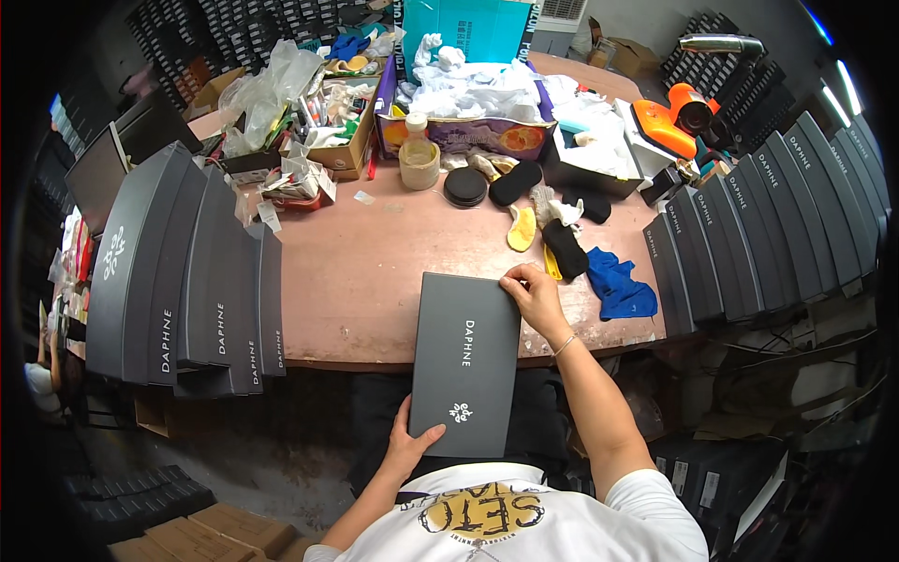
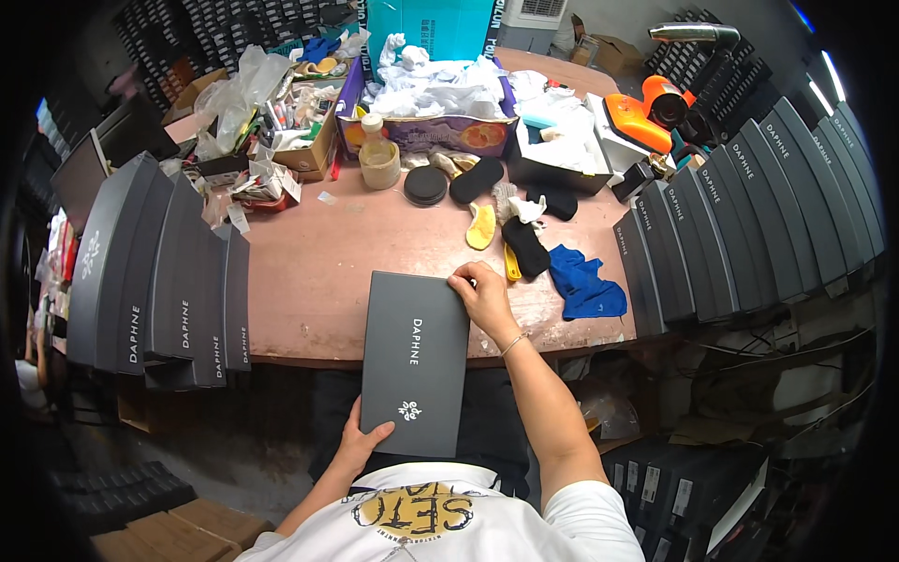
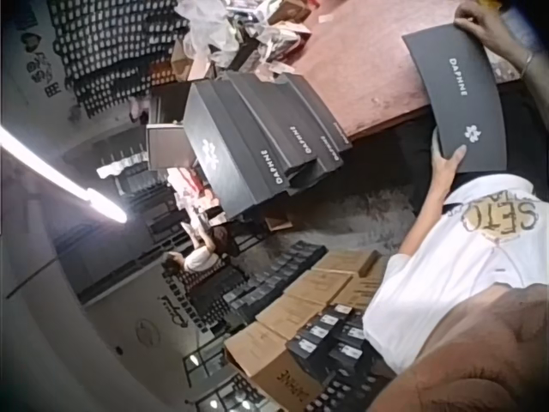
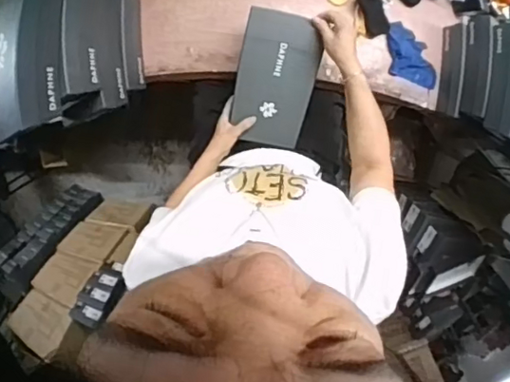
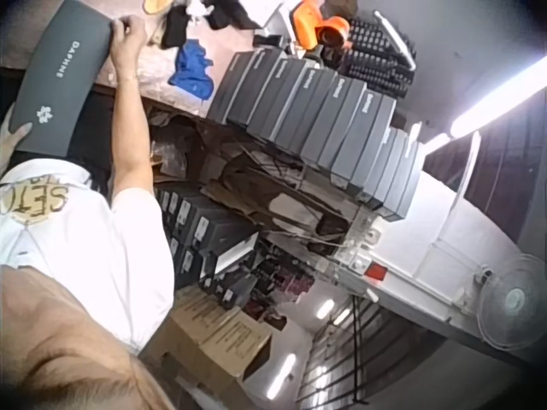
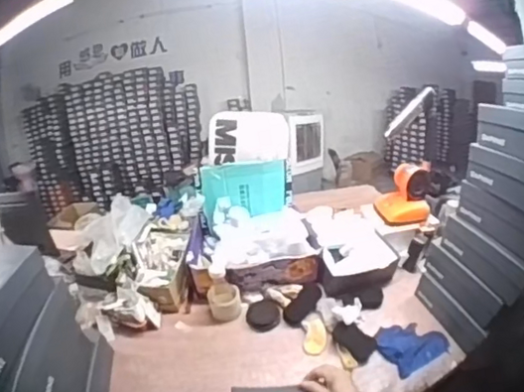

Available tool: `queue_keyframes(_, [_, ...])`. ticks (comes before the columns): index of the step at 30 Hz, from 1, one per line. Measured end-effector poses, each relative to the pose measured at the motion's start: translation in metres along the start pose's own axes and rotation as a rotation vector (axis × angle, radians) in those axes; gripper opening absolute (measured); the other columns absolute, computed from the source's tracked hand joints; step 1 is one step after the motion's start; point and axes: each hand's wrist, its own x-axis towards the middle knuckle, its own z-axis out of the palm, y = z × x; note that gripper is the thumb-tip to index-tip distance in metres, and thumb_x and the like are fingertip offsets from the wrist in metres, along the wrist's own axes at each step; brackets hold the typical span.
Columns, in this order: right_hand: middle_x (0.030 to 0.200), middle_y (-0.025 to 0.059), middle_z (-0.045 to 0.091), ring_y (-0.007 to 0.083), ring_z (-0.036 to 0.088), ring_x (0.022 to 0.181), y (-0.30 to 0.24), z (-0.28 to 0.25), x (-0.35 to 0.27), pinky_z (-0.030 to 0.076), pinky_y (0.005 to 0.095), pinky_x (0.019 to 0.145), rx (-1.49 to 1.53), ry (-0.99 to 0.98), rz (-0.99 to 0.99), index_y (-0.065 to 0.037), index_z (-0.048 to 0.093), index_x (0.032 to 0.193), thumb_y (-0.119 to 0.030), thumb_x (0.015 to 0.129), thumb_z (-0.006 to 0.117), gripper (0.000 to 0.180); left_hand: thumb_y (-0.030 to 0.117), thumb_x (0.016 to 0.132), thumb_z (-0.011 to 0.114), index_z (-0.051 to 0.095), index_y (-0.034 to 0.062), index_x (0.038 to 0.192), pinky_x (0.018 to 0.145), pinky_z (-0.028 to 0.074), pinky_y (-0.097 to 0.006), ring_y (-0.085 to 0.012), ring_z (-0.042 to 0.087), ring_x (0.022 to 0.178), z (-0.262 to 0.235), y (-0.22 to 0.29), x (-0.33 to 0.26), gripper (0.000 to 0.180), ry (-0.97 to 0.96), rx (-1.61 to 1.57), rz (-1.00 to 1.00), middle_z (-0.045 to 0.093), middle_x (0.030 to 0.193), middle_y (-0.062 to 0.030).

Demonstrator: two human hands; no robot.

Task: Inspecting, cleaning, and packaging high-heeled shoes into boxes.

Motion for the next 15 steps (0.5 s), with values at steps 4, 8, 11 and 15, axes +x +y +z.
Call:
queue_keyframes(4, [0.079,0.0141,0.062,0.0234,0.059,0.070,-0.005,0.010,-0.005,0.047,0.0312,0.065,-0.036,0.113,0.005,0.002,0.064,0.085,-0.011,0.084,0.067,0.014,0.043,0.068,0.082,0.027,-0.0056,0.143,0.104,0.037,-0.038,-0.0308,0.040,0.128,0.000,0.001,0.000,0.105,0.005,0.002,0.004,0.036,0.138,-0.0245])
queue_keyframes(8, [0.075,0.0083,0.061,0.0142,0.056,0.068,-0.002,0.015,-0.007,0.045,0.0269,0.063,-0.016,0.189,0.014,0.002,0.064,0.085,-0.011,0.087,0.066,0.014,0.043,0.069,0.082,0.027,-0.0055,0.143,0.104,0.038,-0.038,-0.0310,0.040,0.128,0.001,-0.001,0.002,0.104,-0.002,-0.003,0.022,0.036,0.138,-0.0245])
queue_keyframes(11, [0.074,0.0075,0.062,0.0124,0.055,0.066,0.001,0.019,-0.010,0.045,0.0265,0.063,0.072,0.220,0.077,0.002,0.063,0.085,-0.012,0.088,0.065,0.014,0.044,0.069,0.082,0.028,-0.0051,0.143,0.104,0.038,-0.038,-0.0315,0.040,0.129,-0.001,-0.005,0.002,0.104,0.004,0.007,0.032,0.036,0.138,-0.0245])
queue_keyframes(15, [0.075,0.0037,0.063,0.0091,0.053,0.066,0.015,0.025,-0.010,0.045,0.0252,0.063,0.262,0.310,0.167,0.001,0.062,0.087,-0.014,0.091,0.063,0.016,0.045,0.069,0.082,0.028,-0.0041,0.143,0.105,0.037,-0.039,-0.0322,0.040,0.129,-0.002,-0.007,0.003,0.104,0.004,0.042,0.034,0.035,0.139,-0.0250])
